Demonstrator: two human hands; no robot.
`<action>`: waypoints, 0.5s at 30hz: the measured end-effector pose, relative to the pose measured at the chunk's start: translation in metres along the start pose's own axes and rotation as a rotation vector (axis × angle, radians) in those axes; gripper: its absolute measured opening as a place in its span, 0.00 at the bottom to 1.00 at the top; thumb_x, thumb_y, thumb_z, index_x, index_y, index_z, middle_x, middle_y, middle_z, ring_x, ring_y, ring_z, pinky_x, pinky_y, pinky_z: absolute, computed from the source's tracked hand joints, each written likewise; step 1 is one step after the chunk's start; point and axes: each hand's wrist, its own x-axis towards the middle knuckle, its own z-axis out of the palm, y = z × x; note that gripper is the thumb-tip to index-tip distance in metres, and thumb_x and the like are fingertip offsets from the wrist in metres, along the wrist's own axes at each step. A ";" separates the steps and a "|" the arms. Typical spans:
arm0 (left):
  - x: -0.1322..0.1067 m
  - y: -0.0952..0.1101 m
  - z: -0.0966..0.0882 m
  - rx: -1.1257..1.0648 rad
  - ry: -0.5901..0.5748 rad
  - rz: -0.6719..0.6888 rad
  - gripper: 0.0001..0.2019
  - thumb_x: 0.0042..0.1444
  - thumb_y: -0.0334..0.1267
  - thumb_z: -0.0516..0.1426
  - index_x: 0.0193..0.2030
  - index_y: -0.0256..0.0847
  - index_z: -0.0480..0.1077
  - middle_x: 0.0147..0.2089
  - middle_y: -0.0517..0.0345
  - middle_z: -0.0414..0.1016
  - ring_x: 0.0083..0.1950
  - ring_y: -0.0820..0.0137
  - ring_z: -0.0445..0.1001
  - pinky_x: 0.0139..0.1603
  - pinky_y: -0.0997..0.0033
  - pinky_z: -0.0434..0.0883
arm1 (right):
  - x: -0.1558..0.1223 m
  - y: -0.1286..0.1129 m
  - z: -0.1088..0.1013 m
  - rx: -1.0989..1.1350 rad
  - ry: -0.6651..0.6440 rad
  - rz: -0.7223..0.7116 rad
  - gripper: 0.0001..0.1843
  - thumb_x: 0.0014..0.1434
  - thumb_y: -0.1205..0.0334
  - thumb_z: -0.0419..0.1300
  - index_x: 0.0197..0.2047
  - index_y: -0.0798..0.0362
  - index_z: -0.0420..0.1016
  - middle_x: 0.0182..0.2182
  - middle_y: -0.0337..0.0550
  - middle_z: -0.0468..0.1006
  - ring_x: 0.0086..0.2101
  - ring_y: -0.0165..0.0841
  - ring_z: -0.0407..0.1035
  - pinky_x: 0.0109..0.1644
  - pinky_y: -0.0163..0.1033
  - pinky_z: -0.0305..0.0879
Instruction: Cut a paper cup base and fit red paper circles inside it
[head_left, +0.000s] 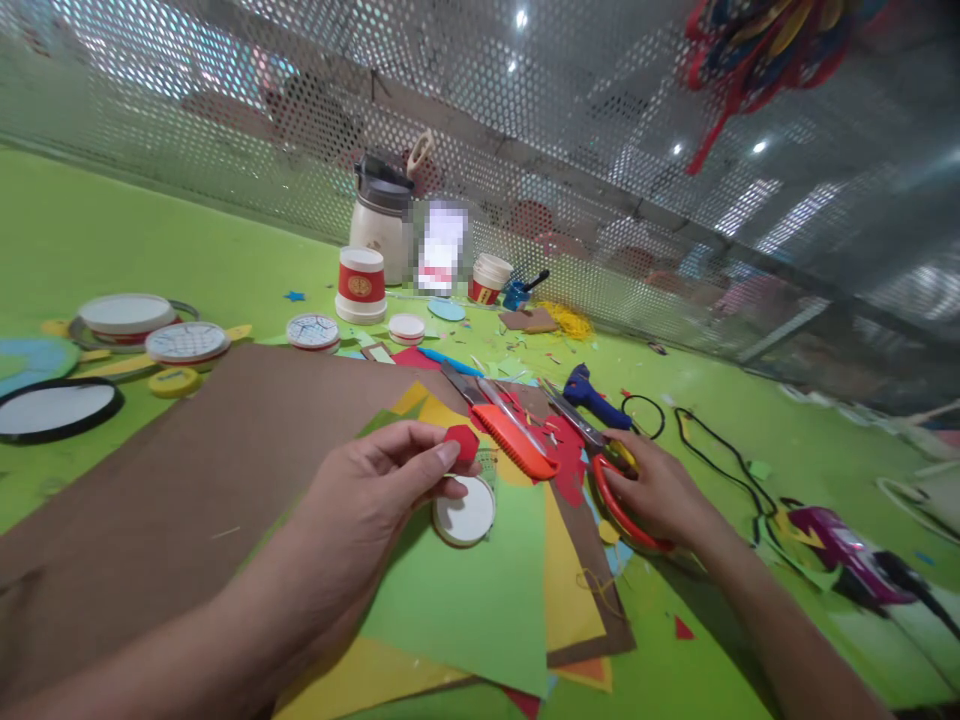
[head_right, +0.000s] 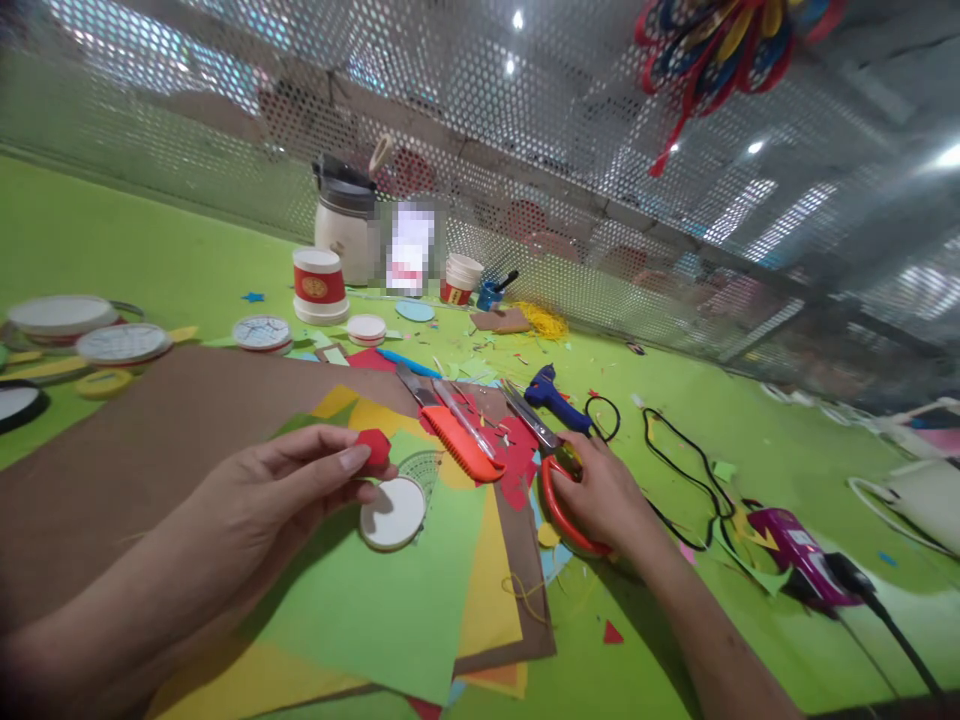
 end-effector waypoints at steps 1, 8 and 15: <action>0.000 0.000 0.001 -0.001 -0.014 0.017 0.10 0.48 0.42 0.67 0.31 0.38 0.74 0.32 0.58 0.77 0.32 0.71 0.74 0.34 0.73 0.69 | -0.001 -0.001 -0.001 0.011 0.009 0.006 0.21 0.57 0.58 0.56 0.53 0.54 0.74 0.48 0.53 0.78 0.45 0.44 0.74 0.47 0.46 0.69; -0.003 0.002 0.002 0.014 -0.046 0.001 0.10 0.51 0.39 0.65 0.31 0.38 0.69 0.31 0.54 0.81 0.31 0.70 0.76 0.35 0.71 0.71 | -0.010 -0.020 -0.020 0.116 0.088 0.093 0.23 0.57 0.53 0.56 0.54 0.53 0.71 0.44 0.51 0.80 0.35 0.40 0.75 0.41 0.45 0.71; -0.002 0.000 0.002 0.032 -0.053 0.025 0.09 0.52 0.40 0.65 0.32 0.38 0.72 0.30 0.58 0.79 0.33 0.73 0.74 0.36 0.74 0.70 | -0.023 -0.042 -0.032 0.420 -0.061 0.082 0.27 0.55 0.48 0.62 0.55 0.52 0.69 0.38 0.45 0.79 0.37 0.39 0.74 0.41 0.42 0.72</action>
